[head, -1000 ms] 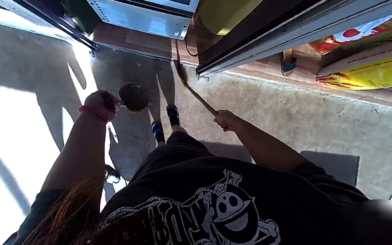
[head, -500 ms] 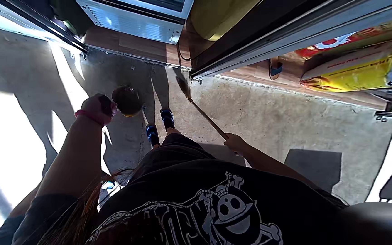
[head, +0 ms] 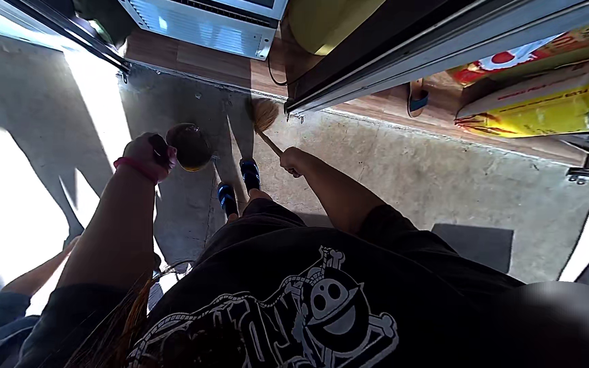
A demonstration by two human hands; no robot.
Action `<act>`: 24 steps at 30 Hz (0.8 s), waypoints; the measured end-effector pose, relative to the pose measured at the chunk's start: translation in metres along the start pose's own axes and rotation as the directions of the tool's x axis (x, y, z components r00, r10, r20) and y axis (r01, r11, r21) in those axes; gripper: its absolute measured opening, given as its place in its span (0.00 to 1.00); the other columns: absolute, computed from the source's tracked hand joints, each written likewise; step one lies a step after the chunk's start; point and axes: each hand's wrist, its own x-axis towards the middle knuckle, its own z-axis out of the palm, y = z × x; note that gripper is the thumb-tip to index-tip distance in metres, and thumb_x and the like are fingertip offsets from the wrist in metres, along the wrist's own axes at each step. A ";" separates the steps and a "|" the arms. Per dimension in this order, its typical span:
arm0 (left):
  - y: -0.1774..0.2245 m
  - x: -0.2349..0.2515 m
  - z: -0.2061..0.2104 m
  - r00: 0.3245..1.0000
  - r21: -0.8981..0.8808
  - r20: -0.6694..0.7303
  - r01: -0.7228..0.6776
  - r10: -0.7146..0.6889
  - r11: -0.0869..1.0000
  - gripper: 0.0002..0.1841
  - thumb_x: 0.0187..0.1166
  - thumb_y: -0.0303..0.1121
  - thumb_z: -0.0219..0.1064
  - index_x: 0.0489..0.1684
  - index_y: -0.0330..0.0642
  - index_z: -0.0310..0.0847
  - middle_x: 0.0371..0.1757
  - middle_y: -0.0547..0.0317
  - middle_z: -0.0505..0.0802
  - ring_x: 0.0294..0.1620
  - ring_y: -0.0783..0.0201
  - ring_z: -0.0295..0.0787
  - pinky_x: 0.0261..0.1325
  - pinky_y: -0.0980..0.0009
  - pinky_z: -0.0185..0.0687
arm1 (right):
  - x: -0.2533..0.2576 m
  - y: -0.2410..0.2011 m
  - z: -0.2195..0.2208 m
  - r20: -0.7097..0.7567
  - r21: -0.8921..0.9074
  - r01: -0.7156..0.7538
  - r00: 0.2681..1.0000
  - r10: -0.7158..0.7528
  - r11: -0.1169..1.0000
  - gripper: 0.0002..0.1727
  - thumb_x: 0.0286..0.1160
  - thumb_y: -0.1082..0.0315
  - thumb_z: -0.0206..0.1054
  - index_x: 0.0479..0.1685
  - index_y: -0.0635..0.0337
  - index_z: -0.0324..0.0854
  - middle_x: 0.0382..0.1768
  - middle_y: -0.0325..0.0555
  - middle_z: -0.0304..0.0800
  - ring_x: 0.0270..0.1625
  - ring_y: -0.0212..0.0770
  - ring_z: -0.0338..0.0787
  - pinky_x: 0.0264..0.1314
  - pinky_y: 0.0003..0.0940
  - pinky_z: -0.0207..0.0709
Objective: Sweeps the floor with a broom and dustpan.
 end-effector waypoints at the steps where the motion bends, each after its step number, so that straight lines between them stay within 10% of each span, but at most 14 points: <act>1: -0.001 0.000 -0.001 1.000 -0.004 0.006 -0.007 0.007 1.000 0.04 0.83 0.37 0.54 0.39 0.50 0.68 0.22 0.60 0.78 0.13 0.69 0.74 0.14 0.76 0.72 | -0.002 -0.004 -0.001 0.013 -0.013 0.017 1.000 -0.017 1.000 0.11 0.86 0.67 0.54 0.32 0.58 0.72 0.17 0.38 0.65 0.15 0.33 0.65 0.19 0.29 0.63; 9: -0.004 -0.017 -0.074 0.998 -0.232 -0.033 0.037 -0.045 0.972 0.10 0.88 0.42 0.50 0.40 0.49 0.70 0.22 0.62 0.78 0.13 0.71 0.74 0.14 0.79 0.73 | -0.029 0.009 -0.034 -0.028 -0.238 0.207 0.975 -0.219 0.949 0.16 0.87 0.68 0.58 0.69 0.56 0.74 0.29 0.45 0.72 0.21 0.38 0.71 0.22 0.34 0.68; 13: -0.021 -0.035 -0.118 0.994 -0.417 -0.035 0.079 -0.103 0.906 0.11 0.88 0.44 0.48 0.43 0.49 0.70 0.25 0.62 0.79 0.14 0.73 0.76 0.14 0.82 0.73 | -0.046 -0.068 -0.051 -0.062 -0.598 0.261 0.928 -0.368 0.758 0.17 0.84 0.71 0.55 0.66 0.69 0.77 0.57 0.66 0.86 0.55 0.59 0.90 0.53 0.58 0.81; 17: -0.026 -0.039 -0.129 0.980 -0.555 -0.052 0.129 -0.190 0.822 0.13 0.91 0.45 0.47 0.43 0.47 0.70 0.24 0.62 0.79 0.15 0.74 0.79 0.14 0.84 0.75 | -0.053 -0.160 -0.024 -0.025 -0.725 0.214 0.942 -0.335 0.655 0.15 0.88 0.69 0.52 0.49 0.74 0.79 0.48 0.59 0.81 0.46 0.48 0.83 0.50 0.46 0.76; 20: -0.025 -0.024 -0.122 0.980 -0.660 -0.057 0.107 -0.191 0.743 0.12 0.90 0.41 0.47 0.38 0.47 0.68 0.21 0.61 0.78 0.13 0.73 0.78 0.15 0.82 0.76 | -0.041 -0.176 0.026 0.066 -0.780 0.240 0.950 -0.305 0.577 0.18 0.86 0.71 0.56 0.61 0.78 0.79 0.67 0.66 0.82 0.70 0.56 0.85 0.71 0.54 0.75; 22: -0.018 -0.014 -0.116 0.984 -0.688 -0.060 0.081 -0.168 0.722 0.09 0.87 0.33 0.48 0.34 0.47 0.66 0.18 0.61 0.77 0.12 0.72 0.78 0.15 0.81 0.77 | -0.041 -0.165 0.045 0.108 -0.794 0.249 0.956 -0.274 0.554 0.17 0.86 0.71 0.57 0.60 0.77 0.79 0.65 0.65 0.83 0.67 0.54 0.86 0.68 0.53 0.77; 24: -0.013 -0.009 -0.114 0.988 -0.683 -0.056 0.069 -0.146 0.727 0.07 0.85 0.31 0.49 0.34 0.46 0.66 0.19 0.61 0.78 0.13 0.72 0.78 0.15 0.82 0.77 | -0.032 -0.142 0.037 0.115 -0.751 0.251 0.960 -0.253 0.611 0.13 0.87 0.69 0.54 0.51 0.71 0.79 0.42 0.54 0.80 0.40 0.45 0.82 0.43 0.42 0.76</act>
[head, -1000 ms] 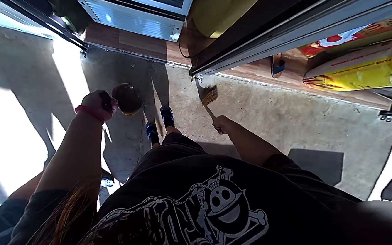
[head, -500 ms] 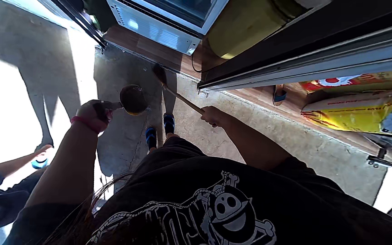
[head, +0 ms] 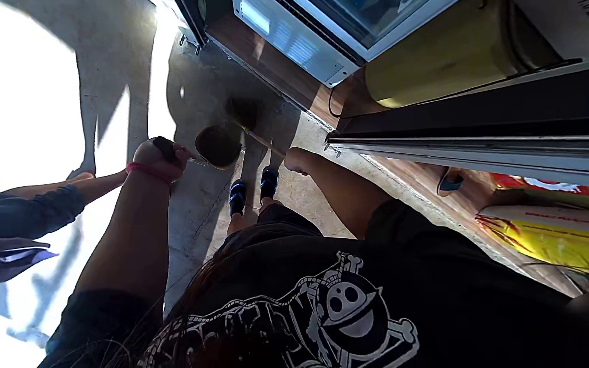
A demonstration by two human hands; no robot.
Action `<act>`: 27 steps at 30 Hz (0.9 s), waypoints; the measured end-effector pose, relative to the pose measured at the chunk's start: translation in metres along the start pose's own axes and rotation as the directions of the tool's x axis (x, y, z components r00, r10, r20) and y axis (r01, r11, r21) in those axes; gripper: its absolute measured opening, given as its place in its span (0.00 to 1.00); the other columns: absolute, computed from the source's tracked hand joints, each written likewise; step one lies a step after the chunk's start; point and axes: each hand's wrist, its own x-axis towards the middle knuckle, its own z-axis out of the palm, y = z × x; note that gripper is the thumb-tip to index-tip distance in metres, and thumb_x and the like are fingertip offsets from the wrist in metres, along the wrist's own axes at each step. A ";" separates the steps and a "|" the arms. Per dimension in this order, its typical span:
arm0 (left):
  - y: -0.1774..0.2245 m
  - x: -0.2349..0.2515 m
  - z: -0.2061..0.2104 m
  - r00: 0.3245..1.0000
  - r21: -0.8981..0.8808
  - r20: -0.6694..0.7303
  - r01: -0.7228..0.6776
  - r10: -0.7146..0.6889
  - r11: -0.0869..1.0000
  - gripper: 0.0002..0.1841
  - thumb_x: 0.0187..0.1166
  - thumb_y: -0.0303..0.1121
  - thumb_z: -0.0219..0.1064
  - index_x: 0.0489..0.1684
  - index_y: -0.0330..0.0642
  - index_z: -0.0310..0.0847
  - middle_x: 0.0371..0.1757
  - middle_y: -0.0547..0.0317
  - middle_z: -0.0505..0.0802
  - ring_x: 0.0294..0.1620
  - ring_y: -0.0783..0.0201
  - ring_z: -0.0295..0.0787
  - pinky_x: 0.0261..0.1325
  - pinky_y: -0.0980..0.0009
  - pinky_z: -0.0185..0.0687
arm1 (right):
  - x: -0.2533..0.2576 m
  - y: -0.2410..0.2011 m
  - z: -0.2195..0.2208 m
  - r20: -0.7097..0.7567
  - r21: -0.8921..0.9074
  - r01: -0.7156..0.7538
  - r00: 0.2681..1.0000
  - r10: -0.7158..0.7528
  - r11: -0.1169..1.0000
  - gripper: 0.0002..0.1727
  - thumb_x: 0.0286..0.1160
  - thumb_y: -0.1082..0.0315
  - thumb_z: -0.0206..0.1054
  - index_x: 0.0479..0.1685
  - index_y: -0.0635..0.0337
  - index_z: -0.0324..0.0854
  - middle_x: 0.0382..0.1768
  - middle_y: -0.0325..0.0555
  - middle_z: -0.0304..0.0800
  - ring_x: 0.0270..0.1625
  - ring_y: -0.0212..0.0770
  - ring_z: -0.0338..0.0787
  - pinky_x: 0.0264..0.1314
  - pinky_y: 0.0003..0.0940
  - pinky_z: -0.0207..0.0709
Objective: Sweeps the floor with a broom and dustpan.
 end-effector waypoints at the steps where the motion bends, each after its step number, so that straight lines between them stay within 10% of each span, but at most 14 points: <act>1: 0.003 0.002 0.002 1.000 0.002 0.008 -0.003 0.003 1.000 0.07 0.85 0.31 0.49 0.35 0.46 0.66 0.20 0.60 0.78 0.13 0.72 0.78 0.15 0.82 0.77 | 0.003 0.019 0.003 0.015 0.049 0.002 1.000 -0.002 0.999 0.11 0.87 0.69 0.55 0.50 0.68 0.78 0.32 0.48 0.74 0.29 0.40 0.75 0.32 0.38 0.71; 9: 0.013 0.000 -0.059 0.999 -0.012 -0.004 0.044 -0.044 0.999 0.11 0.89 0.41 0.48 0.39 0.47 0.67 0.23 0.60 0.78 0.14 0.72 0.77 0.15 0.82 0.75 | -0.079 0.145 0.057 0.063 0.443 -0.136 0.991 0.120 0.886 0.22 0.90 0.67 0.59 0.81 0.51 0.69 0.28 0.40 0.67 0.19 0.32 0.64 0.21 0.28 0.62; 14: -0.002 -0.018 -0.142 0.999 0.034 0.041 0.027 -0.028 0.999 0.12 0.88 0.43 0.49 0.43 0.46 0.71 0.27 0.59 0.82 0.14 0.73 0.78 0.13 0.83 0.74 | -0.091 0.170 0.082 0.061 0.656 -0.238 0.962 0.265 0.716 0.19 0.91 0.66 0.57 0.77 0.54 0.69 0.25 0.37 0.65 0.17 0.29 0.63 0.18 0.25 0.60; 20: -0.021 -0.042 -0.141 0.994 0.144 -0.105 0.050 -0.035 0.988 0.11 0.88 0.44 0.50 0.44 0.48 0.70 0.25 0.61 0.80 0.14 0.73 0.76 0.13 0.82 0.72 | -0.027 0.104 0.108 0.077 0.704 -0.258 0.954 0.289 0.662 0.08 0.90 0.67 0.54 0.45 0.61 0.73 0.22 0.37 0.66 0.17 0.31 0.66 0.21 0.26 0.66; 27: -0.043 -0.005 -0.117 0.993 0.134 -0.100 0.071 -0.057 0.988 0.11 0.89 0.45 0.49 0.42 0.49 0.67 0.24 0.60 0.79 0.15 0.69 0.77 0.16 0.77 0.74 | 0.001 -0.022 0.153 0.144 0.369 -0.083 0.989 0.031 0.926 0.14 0.89 0.63 0.57 0.50 0.66 0.80 0.29 0.44 0.74 0.25 0.36 0.74 0.31 0.33 0.72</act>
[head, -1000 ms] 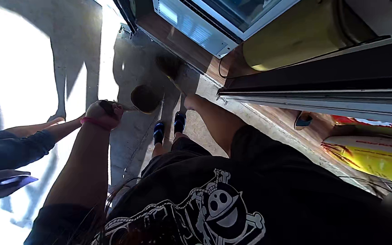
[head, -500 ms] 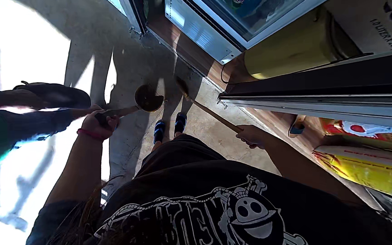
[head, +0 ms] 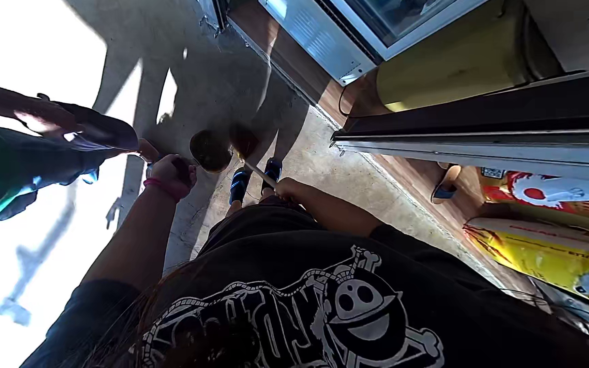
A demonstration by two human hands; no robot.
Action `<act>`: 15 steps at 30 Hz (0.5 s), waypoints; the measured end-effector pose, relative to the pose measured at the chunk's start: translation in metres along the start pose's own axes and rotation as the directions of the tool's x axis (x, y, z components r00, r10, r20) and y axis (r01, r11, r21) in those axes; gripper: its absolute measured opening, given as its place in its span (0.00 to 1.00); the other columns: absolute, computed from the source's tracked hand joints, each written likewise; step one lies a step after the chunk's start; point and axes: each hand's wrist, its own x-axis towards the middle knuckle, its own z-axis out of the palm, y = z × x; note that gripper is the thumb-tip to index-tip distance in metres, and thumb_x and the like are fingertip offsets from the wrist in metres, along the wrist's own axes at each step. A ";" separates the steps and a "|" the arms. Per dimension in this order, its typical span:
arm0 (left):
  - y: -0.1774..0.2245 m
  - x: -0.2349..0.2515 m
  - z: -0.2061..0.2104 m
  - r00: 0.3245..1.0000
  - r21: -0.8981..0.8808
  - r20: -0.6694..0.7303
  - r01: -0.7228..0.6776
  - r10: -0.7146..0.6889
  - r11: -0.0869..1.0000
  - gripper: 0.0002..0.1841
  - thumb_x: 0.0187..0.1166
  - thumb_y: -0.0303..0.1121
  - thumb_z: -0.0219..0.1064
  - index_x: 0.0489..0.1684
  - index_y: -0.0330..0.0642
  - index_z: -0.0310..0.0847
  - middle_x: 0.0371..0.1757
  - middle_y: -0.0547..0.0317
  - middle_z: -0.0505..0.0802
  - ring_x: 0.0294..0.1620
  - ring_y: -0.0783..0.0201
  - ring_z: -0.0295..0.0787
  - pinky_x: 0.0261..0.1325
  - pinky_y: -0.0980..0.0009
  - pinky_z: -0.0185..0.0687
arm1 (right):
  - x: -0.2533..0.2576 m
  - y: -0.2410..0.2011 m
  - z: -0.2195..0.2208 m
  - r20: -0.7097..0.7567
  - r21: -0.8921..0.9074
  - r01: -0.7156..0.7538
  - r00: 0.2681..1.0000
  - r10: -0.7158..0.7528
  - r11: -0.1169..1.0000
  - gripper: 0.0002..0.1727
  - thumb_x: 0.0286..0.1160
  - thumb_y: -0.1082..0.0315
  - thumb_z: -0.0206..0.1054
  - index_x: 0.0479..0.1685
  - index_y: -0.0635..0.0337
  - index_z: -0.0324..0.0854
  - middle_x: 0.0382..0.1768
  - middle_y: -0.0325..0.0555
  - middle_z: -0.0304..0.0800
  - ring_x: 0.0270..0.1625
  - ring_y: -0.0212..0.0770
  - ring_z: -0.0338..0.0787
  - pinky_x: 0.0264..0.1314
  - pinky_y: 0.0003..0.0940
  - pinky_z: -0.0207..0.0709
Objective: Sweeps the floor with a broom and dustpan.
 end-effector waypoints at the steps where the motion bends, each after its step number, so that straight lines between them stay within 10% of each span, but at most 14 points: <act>1: 0.001 0.003 0.001 1.000 -0.007 -0.001 -0.006 0.006 1.000 0.12 0.90 0.45 0.49 0.41 0.49 0.68 0.24 0.60 0.79 0.15 0.69 0.77 0.16 0.76 0.74 | -0.003 -0.003 0.000 0.008 -0.048 0.023 1.000 -0.023 0.999 0.13 0.89 0.63 0.57 0.52 0.66 0.80 0.29 0.45 0.74 0.26 0.36 0.73 0.31 0.33 0.72; 5: 0.013 0.006 -0.019 0.999 -0.036 0.026 -0.021 0.022 0.999 0.10 0.89 0.44 0.50 0.41 0.51 0.67 0.23 0.62 0.79 0.15 0.71 0.77 0.16 0.79 0.76 | -0.045 0.017 -0.024 0.043 -0.151 0.098 0.995 -0.092 0.984 0.13 0.91 0.63 0.57 0.59 0.62 0.78 0.31 0.44 0.71 0.27 0.37 0.71 0.30 0.36 0.70; 11: 0.014 -0.001 -0.068 1.000 -0.093 0.009 0.001 -0.001 0.996 0.12 0.88 0.47 0.51 0.49 0.50 0.69 0.28 0.60 0.81 0.16 0.72 0.78 0.15 0.81 0.75 | -0.099 0.109 -0.062 -0.082 0.225 -0.076 0.992 0.097 0.971 0.21 0.89 0.66 0.58 0.78 0.53 0.69 0.26 0.38 0.67 0.16 0.30 0.65 0.17 0.26 0.64; 15: 0.011 -0.004 -0.077 1.000 -0.182 0.027 -0.004 0.010 0.983 0.11 0.89 0.46 0.50 0.48 0.50 0.69 0.29 0.60 0.82 0.17 0.72 0.80 0.15 0.82 0.76 | -0.092 0.135 -0.062 -0.165 0.588 -0.124 0.949 0.269 0.800 0.07 0.91 0.67 0.54 0.58 0.57 0.71 0.20 0.34 0.63 0.12 0.28 0.61 0.13 0.22 0.60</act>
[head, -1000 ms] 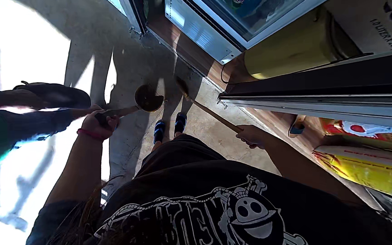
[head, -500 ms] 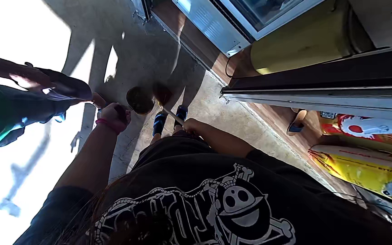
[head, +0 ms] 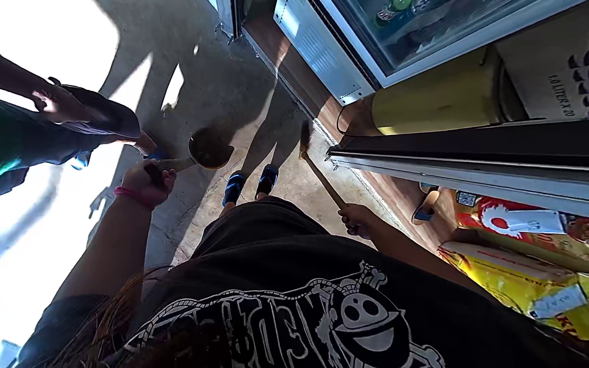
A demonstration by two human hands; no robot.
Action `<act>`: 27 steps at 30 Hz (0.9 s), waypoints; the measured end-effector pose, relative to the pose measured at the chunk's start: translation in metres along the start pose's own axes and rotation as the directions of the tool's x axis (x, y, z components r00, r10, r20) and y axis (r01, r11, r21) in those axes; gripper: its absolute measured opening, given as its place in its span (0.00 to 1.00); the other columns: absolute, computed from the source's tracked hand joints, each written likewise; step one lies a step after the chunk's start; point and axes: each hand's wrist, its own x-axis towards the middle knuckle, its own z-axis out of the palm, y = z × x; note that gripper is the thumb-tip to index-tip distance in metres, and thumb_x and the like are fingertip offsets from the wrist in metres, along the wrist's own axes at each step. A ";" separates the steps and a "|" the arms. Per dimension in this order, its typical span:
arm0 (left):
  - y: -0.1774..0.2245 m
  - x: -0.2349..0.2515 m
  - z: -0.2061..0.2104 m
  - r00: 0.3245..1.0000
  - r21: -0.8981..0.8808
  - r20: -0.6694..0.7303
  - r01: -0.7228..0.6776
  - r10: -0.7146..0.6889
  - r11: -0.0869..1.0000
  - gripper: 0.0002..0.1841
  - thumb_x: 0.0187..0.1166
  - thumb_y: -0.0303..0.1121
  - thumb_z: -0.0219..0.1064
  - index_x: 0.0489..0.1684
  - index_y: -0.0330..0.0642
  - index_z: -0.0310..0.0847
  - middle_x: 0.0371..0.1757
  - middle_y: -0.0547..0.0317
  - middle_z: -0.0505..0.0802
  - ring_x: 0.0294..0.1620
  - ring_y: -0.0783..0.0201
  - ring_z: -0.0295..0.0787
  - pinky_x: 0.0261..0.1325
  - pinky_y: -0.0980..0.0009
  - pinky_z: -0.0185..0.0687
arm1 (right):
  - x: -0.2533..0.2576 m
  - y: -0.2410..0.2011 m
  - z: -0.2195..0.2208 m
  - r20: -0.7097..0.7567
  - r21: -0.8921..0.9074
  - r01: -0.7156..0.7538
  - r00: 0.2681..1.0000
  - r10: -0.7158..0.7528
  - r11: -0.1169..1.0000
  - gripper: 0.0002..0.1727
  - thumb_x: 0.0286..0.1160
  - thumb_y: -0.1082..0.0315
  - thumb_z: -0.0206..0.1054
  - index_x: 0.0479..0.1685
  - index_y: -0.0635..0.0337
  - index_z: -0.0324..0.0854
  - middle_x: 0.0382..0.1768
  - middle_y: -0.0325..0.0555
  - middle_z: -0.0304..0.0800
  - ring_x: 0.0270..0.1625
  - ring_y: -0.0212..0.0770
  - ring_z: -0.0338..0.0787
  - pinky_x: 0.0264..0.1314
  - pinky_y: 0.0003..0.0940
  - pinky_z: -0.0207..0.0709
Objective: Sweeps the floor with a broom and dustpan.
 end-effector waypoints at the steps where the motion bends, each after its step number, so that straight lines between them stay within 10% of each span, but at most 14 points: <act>1: -0.001 0.002 0.000 1.000 -0.020 -0.005 0.000 0.000 1.000 0.11 0.89 0.46 0.50 0.47 0.50 0.69 0.28 0.60 0.82 0.17 0.72 0.80 0.16 0.81 0.76 | 0.014 -0.006 0.005 -0.024 0.080 -0.027 0.999 0.029 0.996 0.05 0.92 0.66 0.53 0.48 0.56 0.70 0.18 0.33 0.62 0.12 0.27 0.60 0.13 0.21 0.60; 7: -0.001 0.011 0.029 0.999 0.007 -0.034 -0.002 0.002 1.000 0.10 0.88 0.45 0.51 0.43 0.51 0.68 0.26 0.62 0.80 0.16 0.72 0.78 0.17 0.81 0.75 | 0.067 -0.076 0.101 0.079 -0.259 0.085 0.995 -0.066 0.962 0.07 0.88 0.70 0.52 0.47 0.63 0.73 0.24 0.40 0.67 0.20 0.34 0.67 0.24 0.28 0.66; 12: 0.001 0.017 0.051 0.999 0.027 0.016 -0.050 0.049 0.998 0.11 0.90 0.43 0.49 0.37 0.51 0.67 0.21 0.64 0.77 0.14 0.72 0.77 0.18 0.80 0.78 | 0.026 -0.119 0.151 0.233 -0.683 0.231 0.968 -0.093 0.692 0.11 0.88 0.66 0.54 0.45 0.65 0.78 0.29 0.44 0.73 0.26 0.38 0.73 0.31 0.35 0.72; 17: -0.008 0.014 0.017 0.999 0.006 -0.012 -0.042 0.042 0.999 0.13 0.90 0.47 0.50 0.41 0.50 0.68 0.22 0.64 0.78 0.15 0.73 0.78 0.17 0.81 0.77 | 0.010 -0.111 0.118 0.308 -0.646 0.339 0.936 -0.172 0.684 0.12 0.90 0.63 0.57 0.59 0.61 0.77 0.21 0.40 0.66 0.16 0.34 0.65 0.18 0.29 0.63; 27: -0.096 -0.025 -0.169 0.996 -0.282 0.090 0.049 -0.024 0.958 0.24 0.91 0.52 0.37 0.44 0.42 0.72 0.31 0.59 0.84 0.11 0.79 0.73 0.09 0.88 0.66 | 0.030 -0.126 0.000 0.092 -0.728 0.333 0.914 -0.395 0.600 0.21 0.90 0.64 0.59 0.79 0.51 0.73 0.29 0.48 0.73 0.22 0.40 0.71 0.24 0.39 0.70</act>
